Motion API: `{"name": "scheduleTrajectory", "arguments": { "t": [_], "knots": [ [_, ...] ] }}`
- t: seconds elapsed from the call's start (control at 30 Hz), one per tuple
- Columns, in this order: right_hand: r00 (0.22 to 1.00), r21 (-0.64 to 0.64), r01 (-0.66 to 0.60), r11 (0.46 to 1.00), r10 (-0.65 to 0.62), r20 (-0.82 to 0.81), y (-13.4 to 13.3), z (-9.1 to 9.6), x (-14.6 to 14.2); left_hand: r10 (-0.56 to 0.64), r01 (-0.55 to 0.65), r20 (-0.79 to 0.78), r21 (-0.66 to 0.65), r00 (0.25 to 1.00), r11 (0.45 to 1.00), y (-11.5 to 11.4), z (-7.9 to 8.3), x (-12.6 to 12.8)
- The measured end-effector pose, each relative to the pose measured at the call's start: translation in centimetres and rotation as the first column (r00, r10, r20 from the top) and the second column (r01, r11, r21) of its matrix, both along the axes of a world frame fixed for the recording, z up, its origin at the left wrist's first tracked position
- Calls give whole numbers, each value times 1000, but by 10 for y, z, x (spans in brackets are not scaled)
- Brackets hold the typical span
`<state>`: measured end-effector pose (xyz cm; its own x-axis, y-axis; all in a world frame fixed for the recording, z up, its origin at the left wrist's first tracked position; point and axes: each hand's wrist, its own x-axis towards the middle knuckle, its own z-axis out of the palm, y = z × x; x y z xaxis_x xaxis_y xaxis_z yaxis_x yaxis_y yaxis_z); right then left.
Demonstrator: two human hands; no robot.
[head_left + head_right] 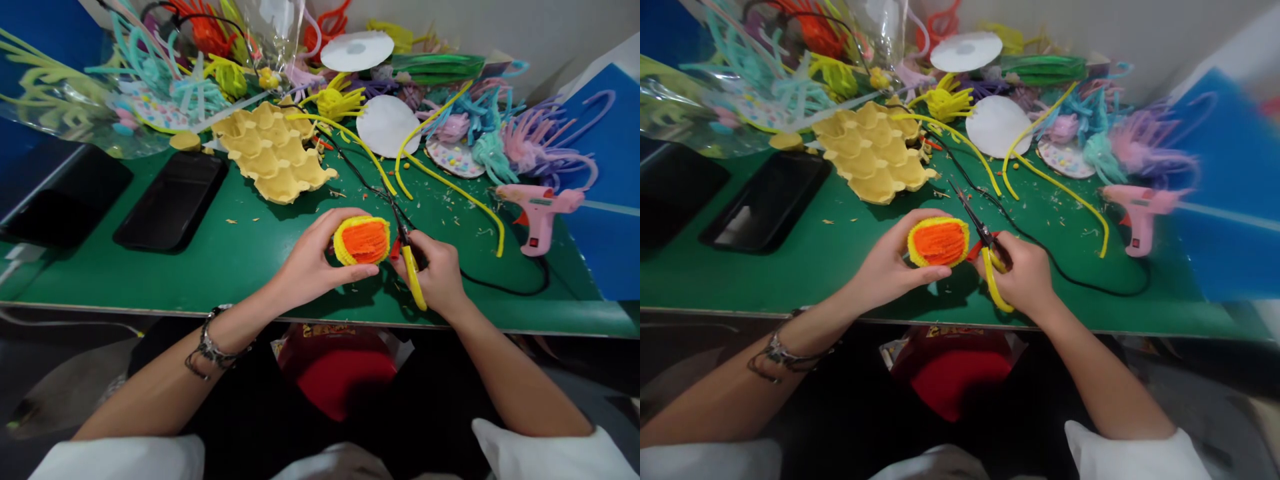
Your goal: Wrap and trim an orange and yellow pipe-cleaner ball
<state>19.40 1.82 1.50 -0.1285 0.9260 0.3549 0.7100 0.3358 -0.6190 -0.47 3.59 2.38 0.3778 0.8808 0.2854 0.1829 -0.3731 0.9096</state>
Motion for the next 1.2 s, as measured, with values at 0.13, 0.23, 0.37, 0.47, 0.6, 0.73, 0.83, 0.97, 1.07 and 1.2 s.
{"name": "scheduleTrajectory", "arguments": {
  "t": [0.13, 0.23, 0.37, 0.47, 0.6, 0.73, 0.83, 0.97, 1.07, 1.2],
  "knots": [
    [955, -248, -41, 968, -35, -294, -3, 4, -5, -16, 17, 40, -33, 999, 999, -1, 0, -1],
    [809, -415, -242, 877, -53, -585, -6, 8, -9, -112, 122, 107, -92, 988, 988, -1, -1, -1],
    [643, -364, -323, 873, -79, -761, -10, 12, -12, -228, 231, 56, -57, 972, 971, -1, -2, -1],
    [592, -354, -348, 868, -89, -801, -10, 15, -12, -259, 259, -81, -8, 963, 966, 0, -1, -1],
    [556, -369, -396, 841, -100, -825, -9, 17, -14, -260, 267, -158, 27, 953, 963, 1, 0, -1],
    [536, -387, -443, 809, -107, -837, -8, 17, -15, -268, 279, -179, 42, 947, 959, 1, 2, -3],
    [505, -387, -499, 775, -102, -857, -8, 18, -13, -299, 302, -111, 12, 948, 953, 0, 2, -3],
    [466, -363, -588, 723, -64, -882, -8, 17, -13, -336, 335, 10, -87, 942, 938, -2, 3, -3],
    [423, -323, -617, 718, -44, -905, -9, 14, -15, -362, 366, 53, -148, 931, 919, -2, 4, -3],
    [405, -300, -610, 734, -37, -914, -12, 10, -20, -355, 356, 35, -152, 934, 922, -1, 4, -4]
  ]
}}
